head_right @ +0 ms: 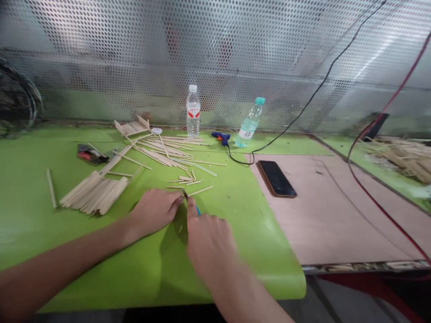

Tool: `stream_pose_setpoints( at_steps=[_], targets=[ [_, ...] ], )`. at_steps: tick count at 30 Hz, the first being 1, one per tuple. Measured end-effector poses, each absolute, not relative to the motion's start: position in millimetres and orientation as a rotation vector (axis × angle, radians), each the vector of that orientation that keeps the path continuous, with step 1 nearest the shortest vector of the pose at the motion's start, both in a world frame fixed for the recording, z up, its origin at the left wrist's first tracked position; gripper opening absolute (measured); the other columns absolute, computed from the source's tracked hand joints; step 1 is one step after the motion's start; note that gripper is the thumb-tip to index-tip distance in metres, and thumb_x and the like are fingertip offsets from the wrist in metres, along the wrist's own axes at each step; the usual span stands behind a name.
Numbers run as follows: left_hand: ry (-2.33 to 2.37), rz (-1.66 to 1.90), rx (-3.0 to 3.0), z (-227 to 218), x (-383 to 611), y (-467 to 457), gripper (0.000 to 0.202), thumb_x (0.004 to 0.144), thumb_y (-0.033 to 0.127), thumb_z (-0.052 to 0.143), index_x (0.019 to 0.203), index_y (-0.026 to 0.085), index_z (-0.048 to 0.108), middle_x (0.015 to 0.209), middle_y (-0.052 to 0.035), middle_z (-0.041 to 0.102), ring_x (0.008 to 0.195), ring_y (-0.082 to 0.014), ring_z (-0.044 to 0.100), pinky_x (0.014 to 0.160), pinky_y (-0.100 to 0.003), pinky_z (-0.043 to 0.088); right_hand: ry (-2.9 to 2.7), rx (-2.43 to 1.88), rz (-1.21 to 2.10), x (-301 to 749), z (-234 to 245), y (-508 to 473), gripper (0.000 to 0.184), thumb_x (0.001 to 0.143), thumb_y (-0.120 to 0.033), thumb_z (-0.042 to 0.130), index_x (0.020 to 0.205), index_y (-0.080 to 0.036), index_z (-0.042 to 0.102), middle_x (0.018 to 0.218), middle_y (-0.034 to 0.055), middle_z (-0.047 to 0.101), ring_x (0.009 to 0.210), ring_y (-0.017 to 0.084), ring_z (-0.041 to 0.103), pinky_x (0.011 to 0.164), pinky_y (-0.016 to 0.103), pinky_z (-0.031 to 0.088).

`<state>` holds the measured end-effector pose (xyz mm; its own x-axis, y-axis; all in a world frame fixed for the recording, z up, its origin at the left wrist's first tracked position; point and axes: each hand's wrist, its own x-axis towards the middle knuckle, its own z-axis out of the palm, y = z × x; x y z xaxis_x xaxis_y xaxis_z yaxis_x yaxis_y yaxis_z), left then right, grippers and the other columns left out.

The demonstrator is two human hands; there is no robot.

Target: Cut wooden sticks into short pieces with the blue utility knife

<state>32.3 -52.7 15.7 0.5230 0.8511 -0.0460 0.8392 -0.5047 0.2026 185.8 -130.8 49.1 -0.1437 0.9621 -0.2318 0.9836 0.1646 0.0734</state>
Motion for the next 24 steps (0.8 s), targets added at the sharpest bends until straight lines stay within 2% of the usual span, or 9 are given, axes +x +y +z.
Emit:
stream_pose_setpoints(
  at_steps=[5, 10, 14, 20, 24],
  targets=[
    [1.418, 0.096, 2.577, 14, 34, -53, 0.036, 0.099, 0.020, 0.034, 0.084, 0.018, 0.066, 0.071, -0.0056, 0.068, 0.056, -0.0169, 0.062, 0.055, -0.029, 0.042, 2.163, 1.899, -0.211, 181, 53, -132, 0.077, 0.087, -0.008, 0.052, 0.160, -0.017, 0.028, 0.072, 0.0077, 0.073, 0.063, 0.024, 0.071, 0.051, 0.027, 0.043],
    [1.430, 0.133, 2.581, 15, 34, -52, 0.037, 0.100, 0.023, 0.033, 0.085, 0.017, 0.067, 0.073, -0.0083, 0.069, 0.060, -0.0201, 0.064, 0.057, -0.031, 0.044, 2.238, 1.929, -0.228, 179, 51, -128, 0.073, 0.089, -0.008, 0.048, 0.159, -0.012, 0.028, 0.077, 0.0094, 0.074, 0.070, 0.023, 0.072, 0.057, 0.027, 0.048],
    [1.434, 0.144, 2.592, 17, 34, -54, 0.038, 0.100, 0.024, 0.033, 0.084, 0.017, 0.067, 0.074, -0.0086, 0.070, 0.061, -0.0201, 0.064, 0.057, -0.031, 0.044, 2.266, 1.928, -0.205, 179, 50, -130, 0.073, 0.087, -0.004, 0.046, 0.158, -0.009, 0.029, 0.079, 0.0103, 0.073, 0.072, 0.023, 0.072, 0.059, 0.027, 0.048],
    [1.430, 0.125, 2.598, 19, 35, -56, 0.035, 0.097, 0.018, 0.034, 0.086, 0.017, 0.067, 0.071, -0.0081, 0.069, 0.059, -0.0197, 0.064, 0.057, -0.031, 0.045, 2.291, 1.903, -0.235, 184, 60, -136, 0.070, 0.088, -0.005, 0.048, 0.157, -0.011, 0.033, 0.079, 0.0109, 0.075, 0.072, 0.025, 0.073, 0.059, 0.029, 0.048],
    [1.408, 0.109, 2.590, 16, 33, -51, 0.033, 0.096, 0.019, 0.036, 0.088, 0.018, 0.068, 0.073, -0.0089, 0.069, 0.062, -0.0210, 0.064, 0.060, -0.032, 0.047, 2.253, 1.912, -0.232, 180, 55, -129, 0.072, 0.088, -0.005, 0.049, 0.157, -0.010, 0.033, 0.082, 0.0123, 0.075, 0.074, 0.026, 0.073, 0.060, 0.028, 0.049]
  ],
)
